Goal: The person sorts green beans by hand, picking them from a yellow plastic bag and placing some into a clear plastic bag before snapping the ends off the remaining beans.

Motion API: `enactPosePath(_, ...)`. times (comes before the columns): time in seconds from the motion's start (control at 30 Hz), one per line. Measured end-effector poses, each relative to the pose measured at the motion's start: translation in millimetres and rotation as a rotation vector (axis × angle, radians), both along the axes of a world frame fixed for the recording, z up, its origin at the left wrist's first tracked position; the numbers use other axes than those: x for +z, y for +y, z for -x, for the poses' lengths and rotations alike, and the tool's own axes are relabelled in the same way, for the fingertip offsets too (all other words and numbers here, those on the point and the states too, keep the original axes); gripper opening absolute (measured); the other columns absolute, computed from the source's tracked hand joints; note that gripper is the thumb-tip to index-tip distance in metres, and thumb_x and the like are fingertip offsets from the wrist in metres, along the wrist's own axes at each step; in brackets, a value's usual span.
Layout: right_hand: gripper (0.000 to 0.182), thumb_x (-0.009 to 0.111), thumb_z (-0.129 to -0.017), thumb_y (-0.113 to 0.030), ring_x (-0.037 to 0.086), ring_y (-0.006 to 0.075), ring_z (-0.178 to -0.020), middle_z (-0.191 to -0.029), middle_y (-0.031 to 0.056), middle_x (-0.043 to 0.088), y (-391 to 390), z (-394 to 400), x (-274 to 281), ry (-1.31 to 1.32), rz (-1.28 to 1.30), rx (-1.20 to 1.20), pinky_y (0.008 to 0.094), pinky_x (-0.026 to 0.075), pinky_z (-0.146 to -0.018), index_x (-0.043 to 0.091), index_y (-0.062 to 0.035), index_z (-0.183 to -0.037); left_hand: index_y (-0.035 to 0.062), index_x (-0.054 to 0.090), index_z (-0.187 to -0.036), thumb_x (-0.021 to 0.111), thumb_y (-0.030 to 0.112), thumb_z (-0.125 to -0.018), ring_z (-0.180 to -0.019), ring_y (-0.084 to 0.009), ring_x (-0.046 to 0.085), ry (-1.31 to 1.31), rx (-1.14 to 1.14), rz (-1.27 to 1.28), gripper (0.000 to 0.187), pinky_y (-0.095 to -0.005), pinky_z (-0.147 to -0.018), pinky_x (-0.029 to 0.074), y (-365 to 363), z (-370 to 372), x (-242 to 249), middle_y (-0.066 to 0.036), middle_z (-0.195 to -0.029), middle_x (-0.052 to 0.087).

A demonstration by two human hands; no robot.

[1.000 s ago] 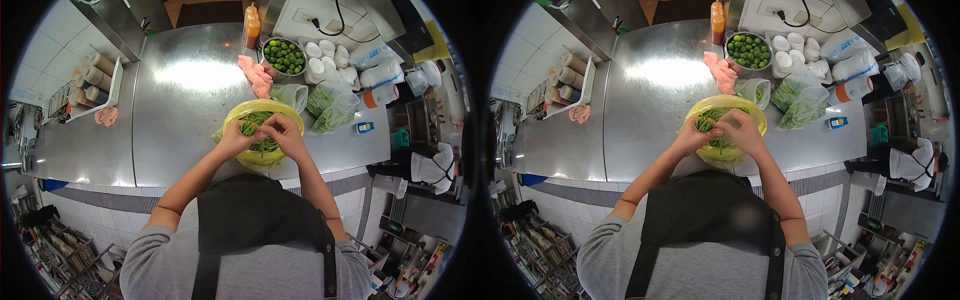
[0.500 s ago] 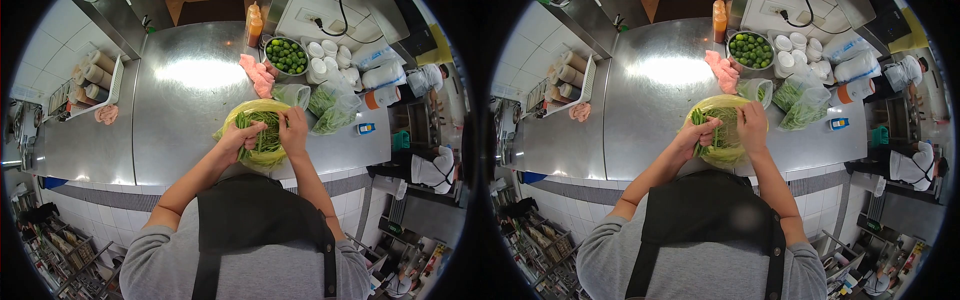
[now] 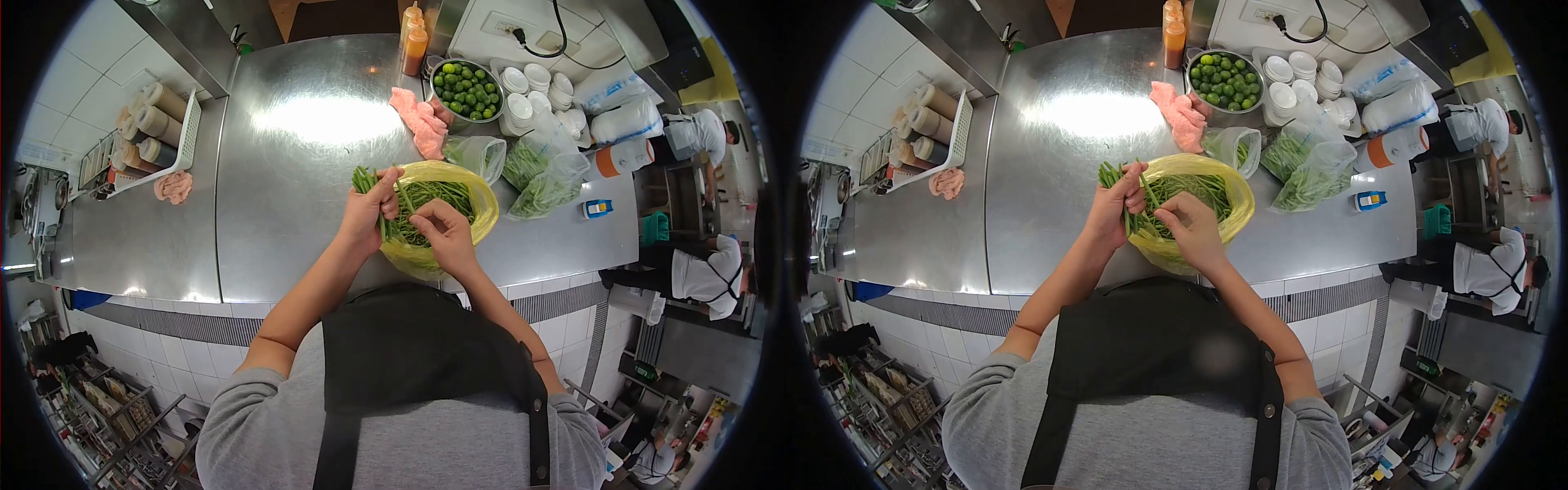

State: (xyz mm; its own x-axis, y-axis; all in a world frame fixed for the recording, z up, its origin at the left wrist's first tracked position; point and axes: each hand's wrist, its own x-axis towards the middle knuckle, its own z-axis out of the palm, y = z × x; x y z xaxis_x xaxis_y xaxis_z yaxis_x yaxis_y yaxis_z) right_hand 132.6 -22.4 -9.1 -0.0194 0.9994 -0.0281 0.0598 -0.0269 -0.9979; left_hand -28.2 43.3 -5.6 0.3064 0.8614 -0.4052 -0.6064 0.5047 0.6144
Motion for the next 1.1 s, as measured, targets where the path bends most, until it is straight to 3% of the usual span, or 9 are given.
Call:
enactPosePath(0.1,0.009,0.069,-0.088,-0.002,0.060,0.0205,-0.079,-0.086,0.0076,0.060,-2.8,1.7,14.3,-0.253,-0.210,0.094,0.0310,0.047,-0.072,0.063,0.0019,-0.093,0.0015,0.067,-0.105,0.069,0.022,-0.097,-0.056,-0.0055,0.043,0.078,0.020,0.005,0.023,-0.0229,-0.048,0.035,-3.0,1.1,-4.4,0.006,-0.068,0.046)
enactPosePath(0.23,0.009,0.068,-0.088,-0.004,0.060,0.0282,-0.080,-0.086,0.0101,0.060,-3.3,2.9,24.1,-0.313,-0.287,0.210,0.0357,0.047,-0.074,0.062,0.0020,-0.092,0.0035,0.065,-0.099,0.067,0.024,-0.098,-0.057,-0.0060,0.045,0.070,-0.009,0.063,0.020,-0.0233,-0.049,0.037,-7.8,2.7,-19.2,0.005,-0.068,0.047)
enactPosePath(0.33,0.007,0.066,-0.090,-0.006,0.062,0.0342,-0.085,-0.089,0.0128,0.063,10.2,-21.9,7.2,-0.554,-0.162,0.174,0.0418,0.049,-0.078,0.064,0.0007,-0.090,0.0070,0.059,-0.090,0.067,0.025,-0.098,-0.056,-0.0068,0.048,-0.045,-0.021,0.109,0.021,-0.0225,-0.049,0.040,-11.0,2.7,-26.5,0.003,-0.069,0.052)
enactPosePath(0.4,0.005,0.064,-0.089,-0.006,0.063,0.0381,-0.092,-0.092,0.0164,0.064,21.1,-39.6,-0.2,-1.000,-0.153,0.119,0.0464,0.049,-0.082,0.066,-0.0016,-0.090,0.0086,0.056,-0.088,0.068,0.026,-0.098,-0.056,-0.0067,0.049,0.041,-0.048,0.116,0.023,-0.0220,-0.048,0.040,-14.7,-0.5,-14.7,0.002,-0.071,0.053)
enactPosePath(0.5,0.009,0.064,-0.086,-0.002,0.063,0.0388,-0.095,-0.094,0.0182,0.065,30.7,-62.0,-40.0,-1.027,-0.127,-0.119,0.0476,0.050,-0.083,0.068,-0.0026,-0.094,0.0103,0.053,-0.086,0.070,0.025,-0.096,-0.056,-0.0065,0.049,0.137,-0.093,0.114,0.025,-0.0210,-0.047,0.041,-19.9,-8.1,2.1,0.001,-0.071,0.055)
enactPosePath(0.73,0.021,0.068,-0.081,0.001,0.065,0.0349,-0.082,-0.092,0.0170,0.069,32.7,-60.4,-55.4,-1.024,-0.183,-0.176,0.0423,0.052,-0.079,0.070,-0.0020,-0.102,0.0078,0.062,-0.094,0.074,0.020,-0.093,-0.054,-0.0052,0.051,0.161,-0.196,0.072,0.017,-0.0204,-0.048,0.041,-26.4,-11.7,-8.7,0.003,-0.068,0.058)
enactPosePath(0.83,0.022,0.069,-0.078,0.002,0.066,0.0316,-0.081,-0.089,0.0147,0.069,27.1,-57.1,-39.4,-0.812,-0.118,-0.251,0.0390,0.052,-0.077,0.068,-0.0026,-0.100,0.0063,0.066,-0.100,0.074,0.020,-0.093,-0.054,-0.0045,0.051,0.143,-0.203,0.078,0.017,-0.0203,-0.047,0.039,-27.3,-9.9,-7.3,0.004,-0.067,0.058)
enactPosePath(0.9,0.026,0.072,-0.076,0.003,0.065,0.0180,-0.075,-0.089,0.0084,0.070,23.2,-57.3,-26.0,-0.563,0.043,-0.311,0.0304,0.051,-0.072,0.068,-0.0028,-0.101,0.0051,0.067,-0.102,0.074,0.020,-0.093,-0.054,-0.0045,0.051,0.188,-0.199,0.053,0.018,-0.0204,-0.048,0.039,-27.0,-10.8,-8.4,0.003,-0.068,0.058)
enactPosePath(1.1,0.033,0.078,-0.079,0.004,0.060,0.0049,-0.076,-0.091,0.0016,0.068,7.5,-41.7,6.8,-0.063,0.056,-0.107,0.0200,0.047,-0.068,0.064,-0.0028,-0.107,0.0025,0.072,-0.100,0.075,0.018,-0.092,-0.052,-0.0046,0.050,0.299,-0.209,-0.190,0.017,-0.0201,-0.046,0.039,-27.0,-21.8,-0.2,0.002,-0.068,0.060)
